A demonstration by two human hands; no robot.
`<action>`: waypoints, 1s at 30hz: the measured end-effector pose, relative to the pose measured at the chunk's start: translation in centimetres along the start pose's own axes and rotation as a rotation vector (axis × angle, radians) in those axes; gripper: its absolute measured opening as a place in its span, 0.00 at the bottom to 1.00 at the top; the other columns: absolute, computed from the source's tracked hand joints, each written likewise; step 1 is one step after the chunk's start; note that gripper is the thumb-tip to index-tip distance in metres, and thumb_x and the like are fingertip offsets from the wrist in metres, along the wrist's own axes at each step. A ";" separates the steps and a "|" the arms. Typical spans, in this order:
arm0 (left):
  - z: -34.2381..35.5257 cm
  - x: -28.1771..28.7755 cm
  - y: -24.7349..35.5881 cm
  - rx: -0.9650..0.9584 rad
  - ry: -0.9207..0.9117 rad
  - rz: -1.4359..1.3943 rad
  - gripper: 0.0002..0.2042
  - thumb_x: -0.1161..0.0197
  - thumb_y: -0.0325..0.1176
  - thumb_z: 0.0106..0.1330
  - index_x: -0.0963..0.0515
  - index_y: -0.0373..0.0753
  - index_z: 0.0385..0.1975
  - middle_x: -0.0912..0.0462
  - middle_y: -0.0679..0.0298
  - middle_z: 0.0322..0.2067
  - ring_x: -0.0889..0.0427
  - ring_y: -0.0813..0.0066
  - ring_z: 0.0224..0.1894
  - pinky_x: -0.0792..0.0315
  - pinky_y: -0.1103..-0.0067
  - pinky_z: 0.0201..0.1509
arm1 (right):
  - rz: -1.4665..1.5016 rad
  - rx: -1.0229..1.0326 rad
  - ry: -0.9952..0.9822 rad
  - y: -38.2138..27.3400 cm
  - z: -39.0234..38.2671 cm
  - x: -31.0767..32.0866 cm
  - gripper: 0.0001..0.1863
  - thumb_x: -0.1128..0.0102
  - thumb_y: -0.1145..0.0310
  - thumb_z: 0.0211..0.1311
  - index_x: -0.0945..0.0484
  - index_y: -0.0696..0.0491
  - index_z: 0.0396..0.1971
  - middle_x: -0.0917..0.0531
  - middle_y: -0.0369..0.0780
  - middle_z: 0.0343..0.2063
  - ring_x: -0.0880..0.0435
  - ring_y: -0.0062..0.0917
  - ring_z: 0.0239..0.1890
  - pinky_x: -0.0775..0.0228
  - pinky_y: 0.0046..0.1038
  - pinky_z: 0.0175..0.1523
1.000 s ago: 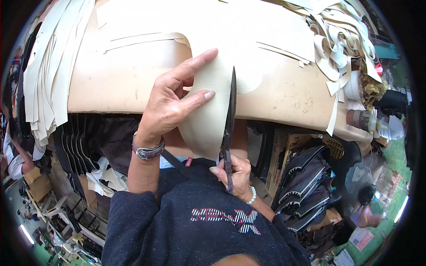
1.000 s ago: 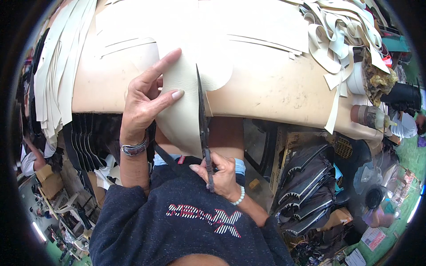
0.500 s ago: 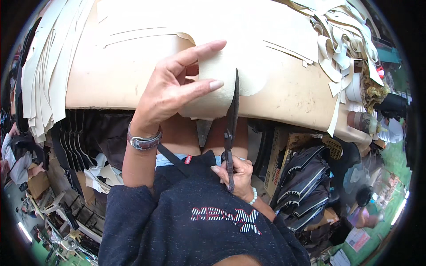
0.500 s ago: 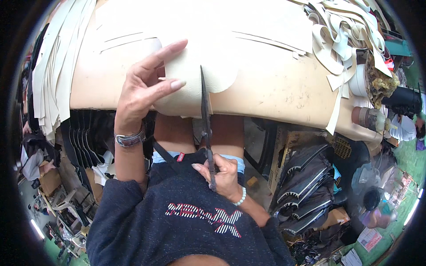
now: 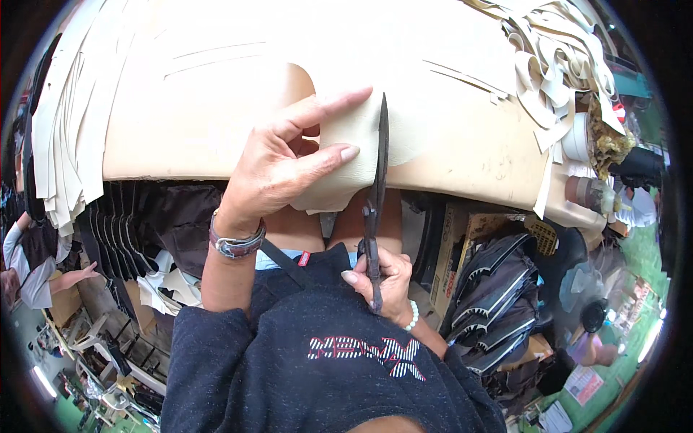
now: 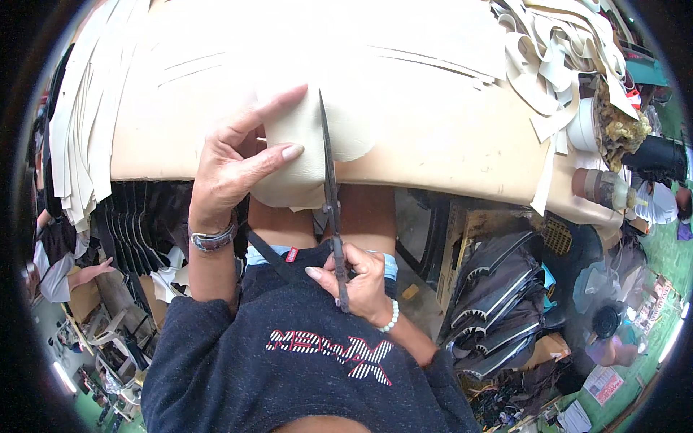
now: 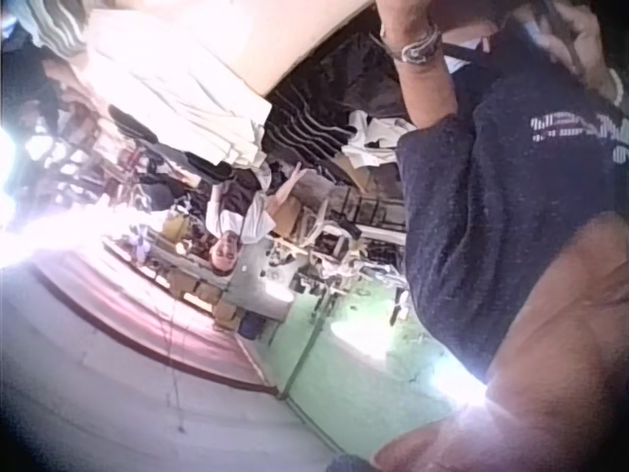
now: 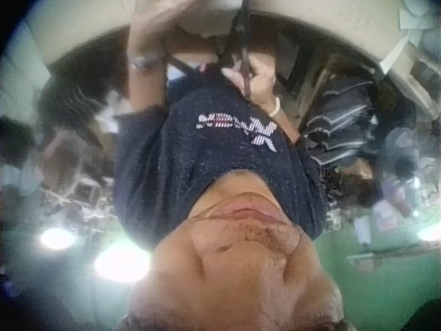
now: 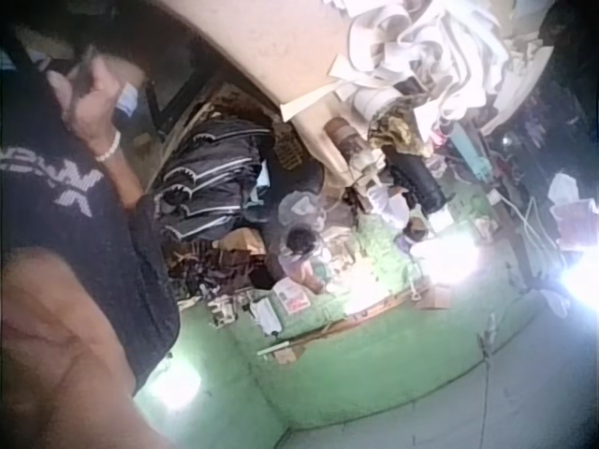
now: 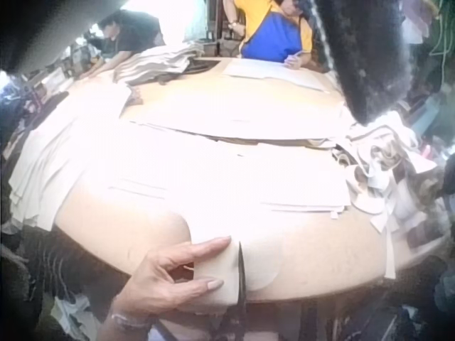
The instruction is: The person uses shears to cut curved and straight edges on light-colored leather sheets, handling the pieces one at a time and moving scraps aside on a large work table.
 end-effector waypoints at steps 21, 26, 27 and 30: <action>-0.6 -0.4 -0.1 -0.008 -0.037 0.049 0.22 0.42 0.23 0.54 0.31 0.38 0.51 0.27 0.62 0.46 0.25 0.81 0.40 0.28 0.86 0.40 | 0.080 -0.081 -0.054 0.5 0.4 -0.4 0.21 0.29 0.56 0.35 0.30 0.56 0.17 0.28 0.35 0.11 0.28 0.18 0.14 0.38 0.20 0.21; -0.8 -0.5 -0.2 0.002 -0.037 0.072 0.21 0.43 0.22 0.53 0.31 0.38 0.51 0.26 0.60 0.46 0.25 0.81 0.40 0.27 0.85 0.40 | 0.077 -0.081 -0.042 0.4 0.4 -0.3 0.20 0.29 0.57 0.36 0.30 0.56 0.16 0.29 0.35 0.10 0.29 0.19 0.14 0.38 0.20 0.21; -0.8 -0.5 -0.2 0.003 -0.035 0.070 0.21 0.43 0.23 0.53 0.31 0.38 0.51 0.26 0.60 0.46 0.25 0.81 0.40 0.27 0.85 0.40 | 0.080 -0.085 -0.039 0.4 0.4 -0.3 0.20 0.30 0.57 0.36 0.30 0.56 0.16 0.29 0.35 0.10 0.29 0.19 0.14 0.38 0.20 0.21; -0.8 -0.5 -0.3 0.008 -0.033 0.059 0.22 0.42 0.23 0.53 0.31 0.38 0.51 0.26 0.61 0.46 0.24 0.81 0.39 0.27 0.85 0.40 | 0.007 -0.061 -0.043 0.3 0.4 -0.2 0.20 0.30 0.58 0.38 0.30 0.56 0.16 0.28 0.35 0.11 0.28 0.19 0.14 0.38 0.21 0.21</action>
Point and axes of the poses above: each hand's wrist, its own z-axis towards the middle knuckle, its own x-axis out of the back of the hand, y = z × x, the point moved 6 cm from there along z, towards the middle knuckle
